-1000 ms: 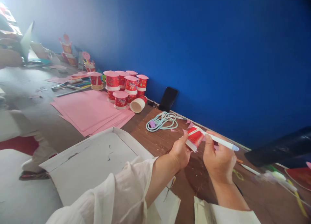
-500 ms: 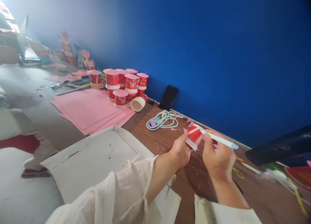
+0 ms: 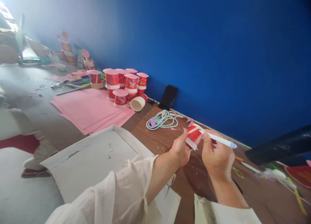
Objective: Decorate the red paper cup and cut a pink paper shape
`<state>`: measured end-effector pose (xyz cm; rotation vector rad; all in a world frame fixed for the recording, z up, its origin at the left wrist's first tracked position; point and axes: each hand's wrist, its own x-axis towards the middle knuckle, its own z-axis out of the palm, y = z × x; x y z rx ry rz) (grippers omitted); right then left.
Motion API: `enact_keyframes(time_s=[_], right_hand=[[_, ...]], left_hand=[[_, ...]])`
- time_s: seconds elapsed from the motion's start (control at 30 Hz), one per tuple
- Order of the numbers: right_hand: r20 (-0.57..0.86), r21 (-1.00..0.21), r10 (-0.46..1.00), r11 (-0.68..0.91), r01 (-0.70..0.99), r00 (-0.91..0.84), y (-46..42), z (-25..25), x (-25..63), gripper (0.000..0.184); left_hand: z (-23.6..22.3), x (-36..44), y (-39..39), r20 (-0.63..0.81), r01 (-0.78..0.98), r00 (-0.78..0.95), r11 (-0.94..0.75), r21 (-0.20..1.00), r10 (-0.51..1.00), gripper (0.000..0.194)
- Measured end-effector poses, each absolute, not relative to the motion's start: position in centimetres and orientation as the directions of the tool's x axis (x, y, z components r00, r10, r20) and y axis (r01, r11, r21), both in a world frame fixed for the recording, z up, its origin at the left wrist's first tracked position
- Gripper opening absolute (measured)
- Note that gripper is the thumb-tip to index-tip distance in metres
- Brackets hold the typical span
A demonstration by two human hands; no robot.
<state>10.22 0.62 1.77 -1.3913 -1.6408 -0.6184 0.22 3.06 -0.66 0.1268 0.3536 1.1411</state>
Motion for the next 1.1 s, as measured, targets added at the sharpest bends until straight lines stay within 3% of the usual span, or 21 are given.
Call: enact_keyframes(time_s=[0.13,0.27,0.43,1.1], right_hand=[[0.876,-0.174,0.483,0.281,0.944,0.017,0.5,1.8,10.1,0.026],[0.902,-0.184,0.424,0.198,0.963,0.085,0.2,2.2,10.0,0.029],[0.879,-0.227,0.458,0.154,0.962,0.134,0.1,2.7,10.1,0.036],[0.858,-0.235,0.502,0.195,0.952,0.109,0.4,2.5,10.4,0.033]], left_hand=[[-0.4,0.1,3.1,-0.226,-0.867,0.374,0.426,0.26,0.899,0.032],[0.0,-0.1,3.0,-0.246,-0.871,0.359,0.418,0.259,0.9,0.031],[0.2,-0.1,2.8,-0.229,-0.871,0.373,0.425,0.246,0.899,0.034],[0.2,0.1,2.7,-0.225,-0.883,0.346,0.397,0.249,0.911,0.027]])
